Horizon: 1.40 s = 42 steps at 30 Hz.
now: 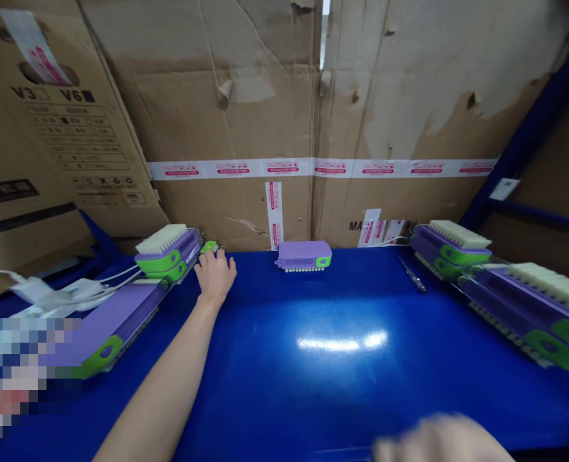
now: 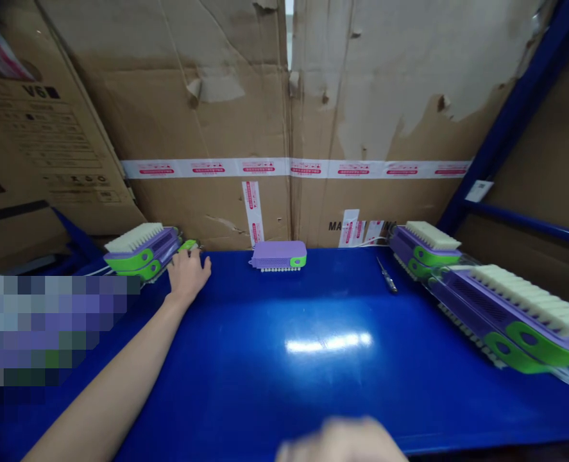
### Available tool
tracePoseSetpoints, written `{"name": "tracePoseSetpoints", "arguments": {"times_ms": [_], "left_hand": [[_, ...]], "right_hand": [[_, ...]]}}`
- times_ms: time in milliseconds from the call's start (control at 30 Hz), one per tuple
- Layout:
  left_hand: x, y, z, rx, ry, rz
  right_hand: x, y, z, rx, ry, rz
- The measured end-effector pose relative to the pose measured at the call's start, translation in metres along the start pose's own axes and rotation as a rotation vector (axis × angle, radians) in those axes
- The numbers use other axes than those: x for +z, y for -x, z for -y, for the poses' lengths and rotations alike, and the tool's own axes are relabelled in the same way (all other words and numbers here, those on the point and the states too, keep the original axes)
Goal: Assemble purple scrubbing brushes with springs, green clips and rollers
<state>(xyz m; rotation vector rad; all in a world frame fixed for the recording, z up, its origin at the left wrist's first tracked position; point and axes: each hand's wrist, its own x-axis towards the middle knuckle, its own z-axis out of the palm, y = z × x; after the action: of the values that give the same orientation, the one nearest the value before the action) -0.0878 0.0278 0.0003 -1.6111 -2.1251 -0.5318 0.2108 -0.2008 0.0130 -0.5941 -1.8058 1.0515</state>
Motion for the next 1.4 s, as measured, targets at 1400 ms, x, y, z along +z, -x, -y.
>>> {"name": "tracePoseSetpoints", "arguments": {"times_ms": [1400], "left_hand": [[0.000, -0.005, 0.005, 0.005, -0.050, -0.033]], "right_hand": [[-0.120, -0.123, -0.122, 0.222, 1.137, -0.388]]}}
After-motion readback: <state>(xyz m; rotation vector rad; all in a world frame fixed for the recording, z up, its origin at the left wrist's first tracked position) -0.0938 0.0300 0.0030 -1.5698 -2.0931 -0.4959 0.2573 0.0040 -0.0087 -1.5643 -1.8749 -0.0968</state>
